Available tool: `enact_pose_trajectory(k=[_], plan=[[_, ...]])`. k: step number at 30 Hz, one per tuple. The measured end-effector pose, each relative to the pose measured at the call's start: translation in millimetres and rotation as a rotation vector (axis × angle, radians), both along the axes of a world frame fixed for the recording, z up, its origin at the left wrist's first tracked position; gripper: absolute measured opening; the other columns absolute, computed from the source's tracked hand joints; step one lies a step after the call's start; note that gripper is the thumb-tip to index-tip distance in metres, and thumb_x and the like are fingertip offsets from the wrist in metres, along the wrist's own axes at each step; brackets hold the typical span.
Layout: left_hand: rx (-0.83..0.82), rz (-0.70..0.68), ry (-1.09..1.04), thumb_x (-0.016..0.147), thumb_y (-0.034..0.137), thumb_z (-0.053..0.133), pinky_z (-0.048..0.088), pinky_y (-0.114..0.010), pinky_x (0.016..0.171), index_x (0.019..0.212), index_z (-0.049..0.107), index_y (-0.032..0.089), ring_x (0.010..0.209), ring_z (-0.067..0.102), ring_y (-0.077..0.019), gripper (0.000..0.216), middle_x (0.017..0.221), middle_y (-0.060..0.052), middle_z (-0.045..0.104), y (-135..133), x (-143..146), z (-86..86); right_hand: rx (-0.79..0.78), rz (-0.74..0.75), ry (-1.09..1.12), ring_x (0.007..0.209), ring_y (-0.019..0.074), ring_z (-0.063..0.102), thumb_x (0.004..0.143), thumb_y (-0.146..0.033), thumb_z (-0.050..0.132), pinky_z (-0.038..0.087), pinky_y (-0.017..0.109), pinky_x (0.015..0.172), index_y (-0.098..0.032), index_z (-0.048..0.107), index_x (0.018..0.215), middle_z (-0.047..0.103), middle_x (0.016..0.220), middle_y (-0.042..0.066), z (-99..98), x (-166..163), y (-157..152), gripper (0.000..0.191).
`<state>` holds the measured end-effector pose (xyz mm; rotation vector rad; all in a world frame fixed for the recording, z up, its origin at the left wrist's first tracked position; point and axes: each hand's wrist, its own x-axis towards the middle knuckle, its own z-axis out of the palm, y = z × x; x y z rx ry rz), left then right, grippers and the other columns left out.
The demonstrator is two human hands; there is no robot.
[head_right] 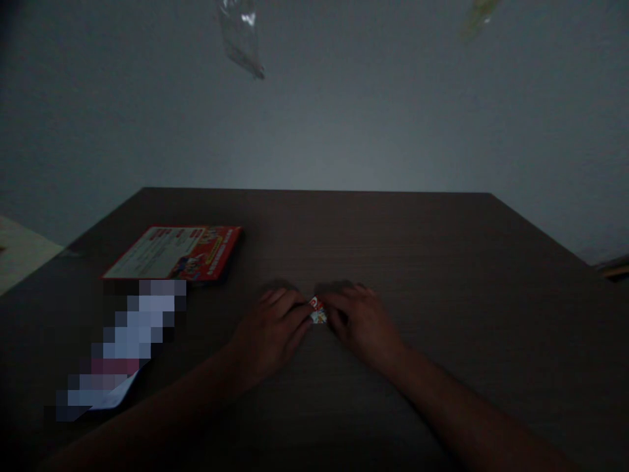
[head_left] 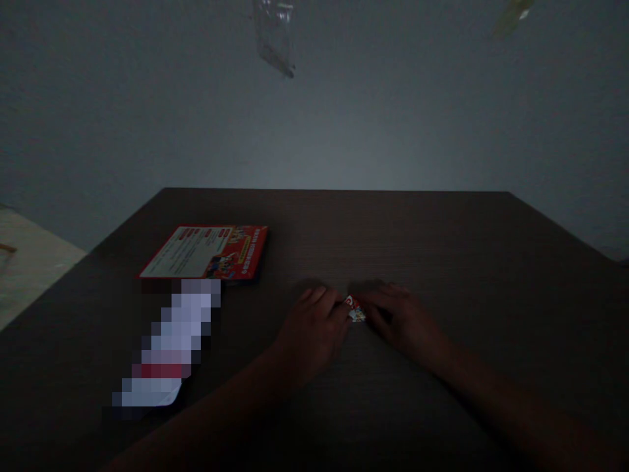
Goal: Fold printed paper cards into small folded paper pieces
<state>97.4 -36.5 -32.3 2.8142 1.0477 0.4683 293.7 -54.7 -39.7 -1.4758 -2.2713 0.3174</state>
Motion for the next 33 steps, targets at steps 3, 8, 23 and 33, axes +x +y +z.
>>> enact_pose_trajectory(k=[3,8,23,33], plan=[[-0.004,-0.004,0.003,0.091,0.024,0.043,0.043,-0.037,0.082,0.103,0.061,0.017,0.093,0.052,-0.0209,0.022,0.097,-0.006,0.059,-0.2,0.2,0.4,0.006,0.003,-0.074,0.082,0.0203,0.056,0.088,-0.018,0.047,0.042,0.036,0.077,-0.021,0.063,0.105,0.064,0.085,0.006,1.2,0.0,-0.9,0.024],[-0.006,-0.002,0.001,0.091,0.024,0.043,0.043,-0.038,0.082,0.105,0.060,0.018,0.093,0.052,-0.0209,0.022,0.098,-0.006,0.059,0.4,0.1,0.1,0.002,0.011,-0.148,0.085,0.0215,0.055,0.088,-0.017,0.046,0.041,0.036,0.077,-0.021,0.062,0.111,0.063,0.088,0.007,4.5,-2.4,-2.0,0.029],[-0.010,-0.010,0.002,0.093,0.025,0.041,0.043,-0.038,0.083,0.108,0.058,0.016,0.095,0.051,-0.0213,0.025,0.100,-0.007,0.059,1.0,0.9,0.0,-0.032,-0.005,-0.185,0.084,0.0211,0.054,0.090,-0.026,0.043,0.042,0.036,0.077,-0.020,0.062,0.109,0.056,0.089,0.008,12.7,-6.4,-6.6,0.028],[-0.037,0.017,-0.034,0.092,0.025,0.042,0.044,-0.039,0.083,0.109,0.058,0.018,0.094,0.051,-0.0206,0.025,0.100,-0.007,0.059,0.6,0.4,-1.1,-0.014,-0.013,-0.166,0.080,0.0202,0.054,0.091,-0.028,0.042,0.044,0.035,0.073,-0.022,0.058,0.120,0.054,0.092,0.009,13.4,-7.8,-8.9,0.033]])
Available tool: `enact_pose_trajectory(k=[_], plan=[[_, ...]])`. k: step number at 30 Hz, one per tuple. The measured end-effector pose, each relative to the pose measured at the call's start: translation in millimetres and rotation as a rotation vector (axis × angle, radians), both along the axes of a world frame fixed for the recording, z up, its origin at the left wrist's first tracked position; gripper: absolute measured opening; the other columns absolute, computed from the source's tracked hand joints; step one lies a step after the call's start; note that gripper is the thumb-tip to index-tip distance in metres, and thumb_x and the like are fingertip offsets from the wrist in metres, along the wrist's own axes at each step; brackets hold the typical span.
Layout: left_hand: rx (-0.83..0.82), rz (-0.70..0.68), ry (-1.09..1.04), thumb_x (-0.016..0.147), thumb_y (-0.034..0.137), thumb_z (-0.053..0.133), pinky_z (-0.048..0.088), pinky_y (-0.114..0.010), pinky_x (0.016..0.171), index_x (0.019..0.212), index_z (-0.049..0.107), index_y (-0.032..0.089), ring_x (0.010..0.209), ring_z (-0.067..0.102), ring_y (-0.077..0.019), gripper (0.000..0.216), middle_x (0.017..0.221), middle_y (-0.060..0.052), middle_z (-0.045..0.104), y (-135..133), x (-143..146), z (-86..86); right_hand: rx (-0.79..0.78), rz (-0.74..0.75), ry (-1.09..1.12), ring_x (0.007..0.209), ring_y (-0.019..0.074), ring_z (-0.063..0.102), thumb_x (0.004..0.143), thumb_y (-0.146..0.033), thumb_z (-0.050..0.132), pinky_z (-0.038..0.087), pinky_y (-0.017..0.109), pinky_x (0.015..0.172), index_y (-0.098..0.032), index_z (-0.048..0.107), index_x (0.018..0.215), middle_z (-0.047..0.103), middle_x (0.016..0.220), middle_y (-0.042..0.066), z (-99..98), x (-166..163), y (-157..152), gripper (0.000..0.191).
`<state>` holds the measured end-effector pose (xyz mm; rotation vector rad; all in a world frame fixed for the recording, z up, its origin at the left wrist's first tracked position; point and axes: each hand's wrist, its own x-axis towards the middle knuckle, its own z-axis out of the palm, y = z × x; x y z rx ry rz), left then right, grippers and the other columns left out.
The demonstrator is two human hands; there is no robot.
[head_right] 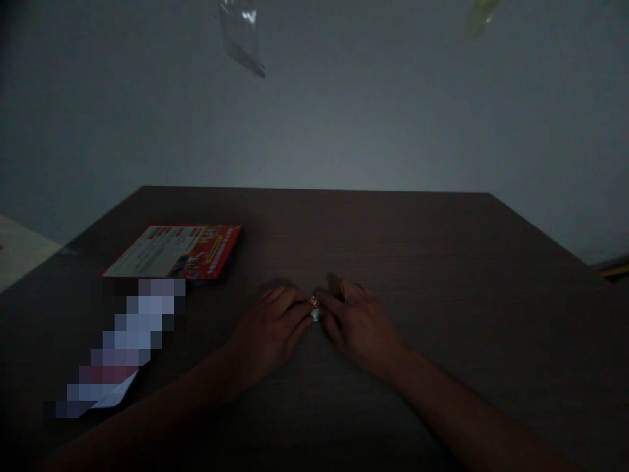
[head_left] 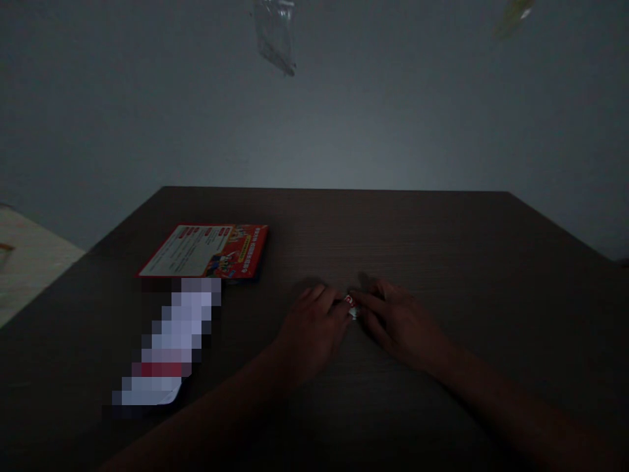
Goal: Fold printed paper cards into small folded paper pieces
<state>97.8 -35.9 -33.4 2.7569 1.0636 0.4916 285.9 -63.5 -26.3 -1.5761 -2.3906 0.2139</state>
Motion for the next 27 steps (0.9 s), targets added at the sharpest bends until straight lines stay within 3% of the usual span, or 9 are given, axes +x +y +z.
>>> enact_pose_trajectory(k=[27], plan=[[0.007,0.001,-0.017,0.092,0.024,0.042,0.046,-0.039,0.082,0.105,0.060,0.016,0.092,0.053,-0.0207,0.024,0.098,-0.008,0.059,-0.3,0.9,1.4,0.006,-0.046,0.025,0.078,0.0193,0.054,0.089,-0.028,0.046,0.041,0.032,0.070,-0.024,0.060,0.118,0.056,0.086,0.007,-2.3,-2.8,2.3,0.032]])
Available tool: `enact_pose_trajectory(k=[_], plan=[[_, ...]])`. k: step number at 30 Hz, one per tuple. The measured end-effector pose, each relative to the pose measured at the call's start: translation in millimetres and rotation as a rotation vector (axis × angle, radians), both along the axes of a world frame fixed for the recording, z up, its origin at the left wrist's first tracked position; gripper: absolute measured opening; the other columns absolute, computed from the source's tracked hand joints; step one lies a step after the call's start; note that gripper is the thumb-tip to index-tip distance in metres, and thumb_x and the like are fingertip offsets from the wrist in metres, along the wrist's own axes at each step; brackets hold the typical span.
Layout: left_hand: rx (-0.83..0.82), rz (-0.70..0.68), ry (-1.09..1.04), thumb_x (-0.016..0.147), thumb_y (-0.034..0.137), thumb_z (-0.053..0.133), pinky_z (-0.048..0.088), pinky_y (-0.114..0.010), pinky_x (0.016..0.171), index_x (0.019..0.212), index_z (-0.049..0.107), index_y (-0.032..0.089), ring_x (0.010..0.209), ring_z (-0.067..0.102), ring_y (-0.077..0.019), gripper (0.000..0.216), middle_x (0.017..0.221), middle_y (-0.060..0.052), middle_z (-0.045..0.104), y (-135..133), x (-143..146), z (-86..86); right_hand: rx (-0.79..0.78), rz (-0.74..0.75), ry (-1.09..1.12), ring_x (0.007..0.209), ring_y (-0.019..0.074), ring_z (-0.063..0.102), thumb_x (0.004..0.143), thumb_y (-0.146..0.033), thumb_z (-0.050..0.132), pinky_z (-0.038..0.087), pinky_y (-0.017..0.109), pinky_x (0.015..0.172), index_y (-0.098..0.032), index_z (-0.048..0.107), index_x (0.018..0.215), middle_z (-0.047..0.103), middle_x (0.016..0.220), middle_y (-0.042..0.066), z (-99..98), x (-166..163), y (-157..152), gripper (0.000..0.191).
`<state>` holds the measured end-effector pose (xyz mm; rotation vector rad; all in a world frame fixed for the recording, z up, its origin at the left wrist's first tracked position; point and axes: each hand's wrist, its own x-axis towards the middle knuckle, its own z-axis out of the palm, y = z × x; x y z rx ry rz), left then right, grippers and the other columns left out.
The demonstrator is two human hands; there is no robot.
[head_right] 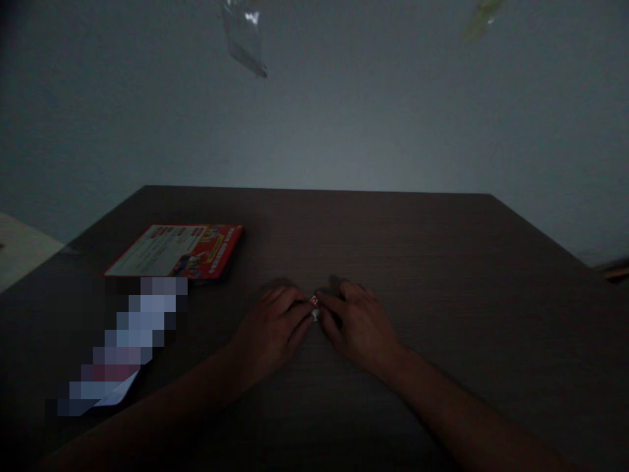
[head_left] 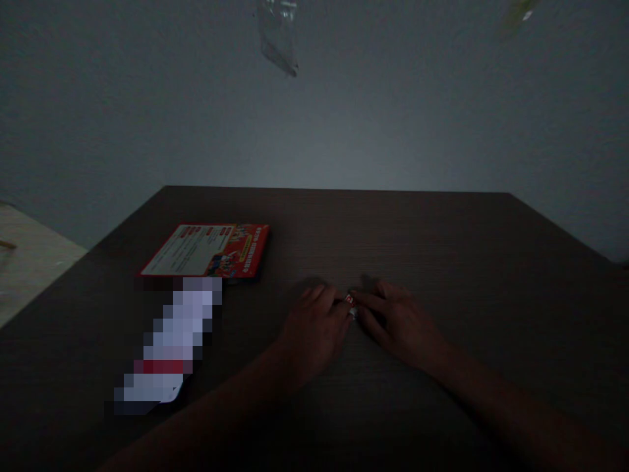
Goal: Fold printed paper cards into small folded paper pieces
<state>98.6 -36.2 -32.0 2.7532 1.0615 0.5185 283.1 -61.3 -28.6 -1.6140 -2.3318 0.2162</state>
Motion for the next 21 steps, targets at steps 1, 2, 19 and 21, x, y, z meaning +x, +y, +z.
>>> enact_pose_trajectory(k=[1,2,19,21], plan=[[0.003,-0.004,-0.001,0.092,0.024,0.042,0.046,-0.039,0.082,0.106,0.060,0.016,0.092,0.053,-0.0206,0.024,0.098,-0.008,0.059,0.1,0.0,-0.2,-0.004,0.001,0.004,0.077,0.0194,0.054,0.089,-0.028,0.046,0.041,0.032,0.070,-0.024,0.060,0.118,0.056,0.085,0.007,-0.1,-0.2,0.1,0.032],[0.006,-0.007,-0.002,0.092,0.024,0.041,0.046,-0.039,0.082,0.106,0.060,0.017,0.092,0.053,-0.0204,0.024,0.098,-0.008,0.059,0.2,0.0,-0.5,-0.008,0.002,0.006,0.077,0.0196,0.054,0.089,-0.028,0.046,0.041,0.032,0.070,-0.024,0.060,0.118,0.056,0.085,0.007,-0.2,-0.5,0.0,0.032],[-0.039,0.006,0.003,0.091,0.026,0.042,0.044,-0.038,0.083,0.100,0.061,0.016,0.092,0.052,-0.0207,0.023,0.099,-0.008,0.058,-0.2,0.3,1.7,0.005,-0.040,0.010,0.078,0.0202,0.055,0.086,-0.029,0.051,0.041,0.033,0.070,-0.025,0.061,0.117,0.057,0.087,0.008,-2.1,-2.9,-2.5,0.033],[-0.043,0.007,0.009,0.091,0.026,0.042,0.044,-0.038,0.083,0.101,0.061,0.017,0.092,0.052,-0.0209,0.023,0.099,-0.008,0.058,-0.4,0.1,1.6,0.005,-0.041,0.007,0.079,0.0200,0.055,0.086,-0.030,0.051,0.040,0.033,0.071,-0.025,0.060,0.118,0.057,0.088,0.007,-2.3,-3.2,-2.7,0.034]])
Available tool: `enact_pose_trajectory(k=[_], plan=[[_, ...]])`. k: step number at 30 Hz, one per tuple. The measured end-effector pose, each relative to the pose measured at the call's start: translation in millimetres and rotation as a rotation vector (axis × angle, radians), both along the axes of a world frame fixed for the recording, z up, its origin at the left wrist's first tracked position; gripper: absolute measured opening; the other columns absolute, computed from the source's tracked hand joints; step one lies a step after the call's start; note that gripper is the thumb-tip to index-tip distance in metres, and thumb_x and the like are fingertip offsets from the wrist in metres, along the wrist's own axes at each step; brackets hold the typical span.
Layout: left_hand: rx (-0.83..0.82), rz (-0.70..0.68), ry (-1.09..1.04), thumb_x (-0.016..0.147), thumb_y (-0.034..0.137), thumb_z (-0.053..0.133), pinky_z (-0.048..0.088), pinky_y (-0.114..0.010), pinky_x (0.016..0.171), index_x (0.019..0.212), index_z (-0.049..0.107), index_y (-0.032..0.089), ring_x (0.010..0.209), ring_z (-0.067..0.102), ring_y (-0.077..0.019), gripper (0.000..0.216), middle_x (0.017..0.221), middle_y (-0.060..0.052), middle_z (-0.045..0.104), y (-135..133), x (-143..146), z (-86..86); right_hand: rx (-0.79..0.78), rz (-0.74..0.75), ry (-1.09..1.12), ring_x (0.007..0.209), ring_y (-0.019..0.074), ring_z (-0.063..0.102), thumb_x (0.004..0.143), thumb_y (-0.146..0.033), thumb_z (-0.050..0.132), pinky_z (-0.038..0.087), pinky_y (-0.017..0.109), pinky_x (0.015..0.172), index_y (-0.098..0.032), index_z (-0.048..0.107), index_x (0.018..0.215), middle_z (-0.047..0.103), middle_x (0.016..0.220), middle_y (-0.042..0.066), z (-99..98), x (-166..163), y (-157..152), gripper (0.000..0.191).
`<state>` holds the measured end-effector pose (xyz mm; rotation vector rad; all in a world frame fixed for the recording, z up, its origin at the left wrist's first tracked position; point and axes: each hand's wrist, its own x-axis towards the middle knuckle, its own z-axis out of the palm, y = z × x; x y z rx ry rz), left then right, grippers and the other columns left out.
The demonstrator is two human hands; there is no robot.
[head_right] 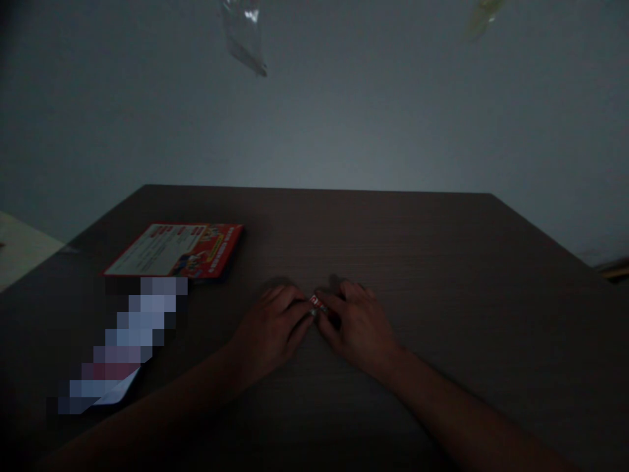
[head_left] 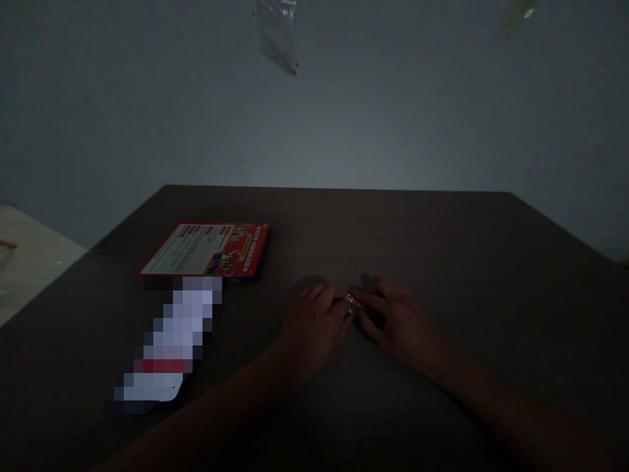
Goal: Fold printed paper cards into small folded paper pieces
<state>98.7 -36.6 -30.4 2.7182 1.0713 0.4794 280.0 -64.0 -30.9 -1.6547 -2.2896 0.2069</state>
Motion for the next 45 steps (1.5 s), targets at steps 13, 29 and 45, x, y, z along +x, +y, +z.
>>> enact_pose_trajectory(k=[13,29,45], plan=[[-0.035,0.031,0.003,0.091,0.028,0.042,0.042,-0.039,0.086,0.101,0.061,0.018,0.095,0.052,-0.0213,0.024,0.102,-0.007,0.057,0.3,-0.2,0.7,0.008,-0.009,-0.002,0.079,0.0199,0.054,0.087,-0.031,0.050,0.039,0.033,0.071,-0.026,0.060,0.118,0.057,0.088,0.007,-0.8,0.6,0.8,0.033],[-0.060,0.068,-0.017,0.088,0.028,0.047,0.042,-0.038,0.085,0.100,0.062,0.020,0.095,0.051,-0.0212,0.021,0.100,-0.007,0.057,1.1,0.4,0.1,-0.025,-0.001,0.014,0.079,0.0200,0.053,0.084,-0.028,0.052,0.038,0.033,0.071,-0.025,0.059,0.119,0.056,0.086,0.006,1.3,1.0,0.2,0.035],[-0.073,0.133,-0.021,0.085,0.028,0.050,0.040,-0.037,0.082,0.095,0.061,0.021,0.093,0.051,-0.0214,0.017,0.094,-0.005,0.057,0.7,4.8,0.8,-0.048,0.002,0.034,0.082,0.0206,0.053,0.084,-0.027,0.053,0.038,0.034,0.074,-0.025,0.058,0.120,0.056,0.088,0.006,0.0,2.5,0.6,0.037]])
